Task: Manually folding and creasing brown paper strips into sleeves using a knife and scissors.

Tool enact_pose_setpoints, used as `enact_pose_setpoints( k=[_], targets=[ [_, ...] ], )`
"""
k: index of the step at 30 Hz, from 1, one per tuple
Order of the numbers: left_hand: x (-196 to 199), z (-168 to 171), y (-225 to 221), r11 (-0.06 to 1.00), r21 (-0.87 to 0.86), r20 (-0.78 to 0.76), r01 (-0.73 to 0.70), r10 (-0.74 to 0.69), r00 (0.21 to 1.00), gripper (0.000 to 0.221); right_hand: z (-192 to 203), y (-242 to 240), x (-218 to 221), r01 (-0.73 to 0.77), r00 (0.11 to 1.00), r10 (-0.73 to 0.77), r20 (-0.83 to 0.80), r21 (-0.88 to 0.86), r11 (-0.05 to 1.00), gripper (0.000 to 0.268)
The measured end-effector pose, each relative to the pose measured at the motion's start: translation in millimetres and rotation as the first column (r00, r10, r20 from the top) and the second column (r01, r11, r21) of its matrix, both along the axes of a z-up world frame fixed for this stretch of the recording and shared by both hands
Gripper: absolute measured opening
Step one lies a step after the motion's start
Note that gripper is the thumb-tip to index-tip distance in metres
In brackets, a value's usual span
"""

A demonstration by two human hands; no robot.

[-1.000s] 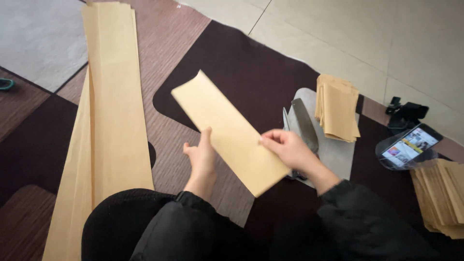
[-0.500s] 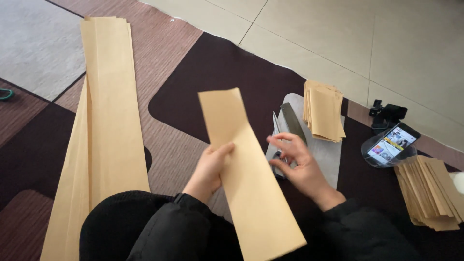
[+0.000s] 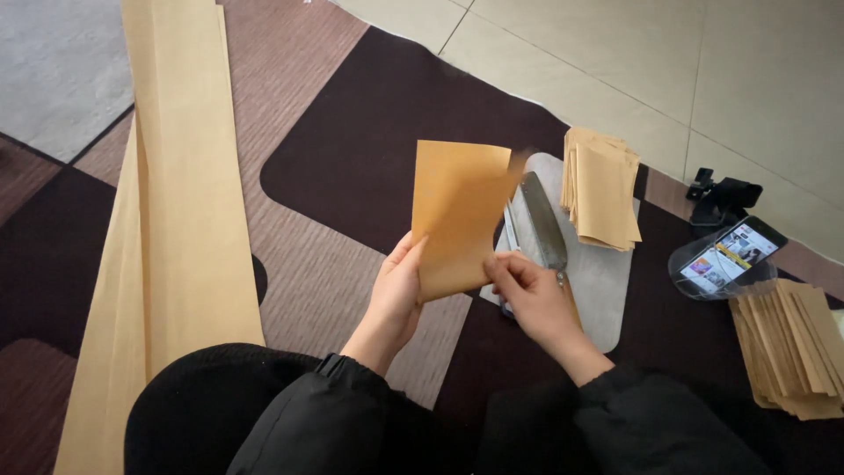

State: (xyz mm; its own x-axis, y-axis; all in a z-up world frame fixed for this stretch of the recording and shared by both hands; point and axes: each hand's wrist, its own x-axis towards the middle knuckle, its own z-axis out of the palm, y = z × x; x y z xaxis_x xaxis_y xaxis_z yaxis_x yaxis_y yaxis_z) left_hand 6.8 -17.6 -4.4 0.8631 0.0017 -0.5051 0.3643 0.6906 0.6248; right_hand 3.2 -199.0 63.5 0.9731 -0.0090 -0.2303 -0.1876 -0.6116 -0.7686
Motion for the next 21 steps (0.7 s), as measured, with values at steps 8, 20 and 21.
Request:
enact_pose_setpoints(
  k=[8, 20, 21],
  targets=[
    [-7.0, 23.9, 2.4, 0.998, 0.057, 0.052, -0.036, 0.033, 0.998, 0.071, -32.4, -8.7, 1.3, -0.006, 0.997, -0.014, 0.073, 0.266, 0.964, 0.037],
    [-14.2, 10.8, -1.4, 0.901, 0.431, 0.196, -0.046, -0.043, 0.980, 0.026, -25.8, -18.8, 10.2, 0.100, 0.960, -0.168, 0.222, 0.287, 0.953, 0.047],
    [-13.8, 7.6, -2.9, 0.887, 0.461, 0.224, 0.000, -0.117, 0.968, 0.027, -19.6, -17.2, 10.5, 0.124, 0.942, -0.205, 0.267, 0.290, 0.949, 0.043]
  ],
)
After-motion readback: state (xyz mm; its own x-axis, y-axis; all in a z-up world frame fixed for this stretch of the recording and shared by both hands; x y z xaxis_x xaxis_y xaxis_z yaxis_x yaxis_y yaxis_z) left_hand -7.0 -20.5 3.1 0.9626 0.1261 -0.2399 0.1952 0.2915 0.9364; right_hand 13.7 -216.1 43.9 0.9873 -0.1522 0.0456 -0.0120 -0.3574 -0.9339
